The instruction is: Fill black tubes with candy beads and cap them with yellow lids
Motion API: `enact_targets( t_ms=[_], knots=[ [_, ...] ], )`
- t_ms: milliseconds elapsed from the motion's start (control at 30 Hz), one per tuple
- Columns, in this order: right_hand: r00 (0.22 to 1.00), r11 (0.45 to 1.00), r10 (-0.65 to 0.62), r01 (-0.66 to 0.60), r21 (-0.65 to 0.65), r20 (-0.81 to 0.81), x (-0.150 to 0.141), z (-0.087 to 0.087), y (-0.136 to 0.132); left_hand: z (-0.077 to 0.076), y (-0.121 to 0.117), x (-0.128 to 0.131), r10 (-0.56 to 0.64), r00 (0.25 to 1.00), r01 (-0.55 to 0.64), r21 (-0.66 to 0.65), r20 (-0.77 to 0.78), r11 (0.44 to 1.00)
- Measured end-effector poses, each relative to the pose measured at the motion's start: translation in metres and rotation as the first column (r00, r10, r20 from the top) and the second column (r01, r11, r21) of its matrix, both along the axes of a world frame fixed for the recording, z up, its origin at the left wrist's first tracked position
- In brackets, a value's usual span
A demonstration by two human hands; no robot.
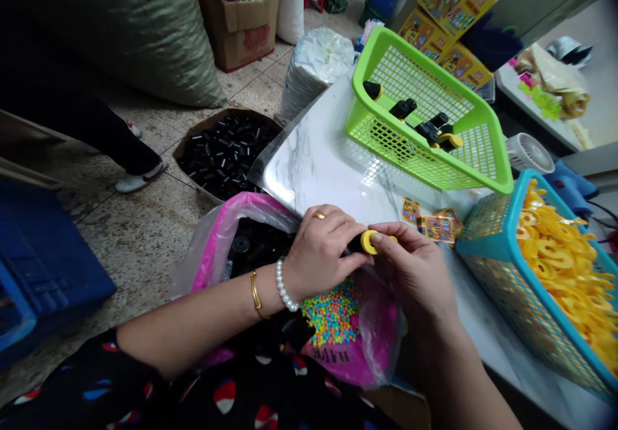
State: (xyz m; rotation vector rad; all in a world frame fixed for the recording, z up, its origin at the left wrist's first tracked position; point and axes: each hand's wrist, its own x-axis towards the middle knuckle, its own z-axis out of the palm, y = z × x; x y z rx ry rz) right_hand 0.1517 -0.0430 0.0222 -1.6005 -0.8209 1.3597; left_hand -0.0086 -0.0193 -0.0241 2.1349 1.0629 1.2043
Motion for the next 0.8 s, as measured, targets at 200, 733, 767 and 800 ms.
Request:
enact_targets(
  t_ms=[200, 733, 767, 800],
  knots=[
    [0.987, 0.986, 0.162, -0.161, -0.033, 0.022, 0.001, 0.004, 0.003, 0.018, -0.007, 0.0, -0.075, 0.964, 0.121, -0.168, 0.255, 0.978],
    [0.905, 0.915, 0.396, -0.403, -0.013, -0.158, 0.013, -0.001, 0.008, 0.016, -0.008, 0.004, -0.063, 0.785, 0.426, -0.463, 0.616, 0.777],
    [0.911, 0.918, 0.391, -0.396, -0.018, -0.129, 0.012, -0.001, 0.009, 0.014, -0.009, 0.004, -0.096, 0.821, 0.381, -0.416, 0.562, 0.826],
    [0.919, 0.922, 0.381, -0.385, -0.027, -0.1, 0.011, 0.0, 0.009, 0.013, -0.011, 0.004, -0.117, 0.859, 0.327, -0.359, 0.498, 0.874]
  ],
)
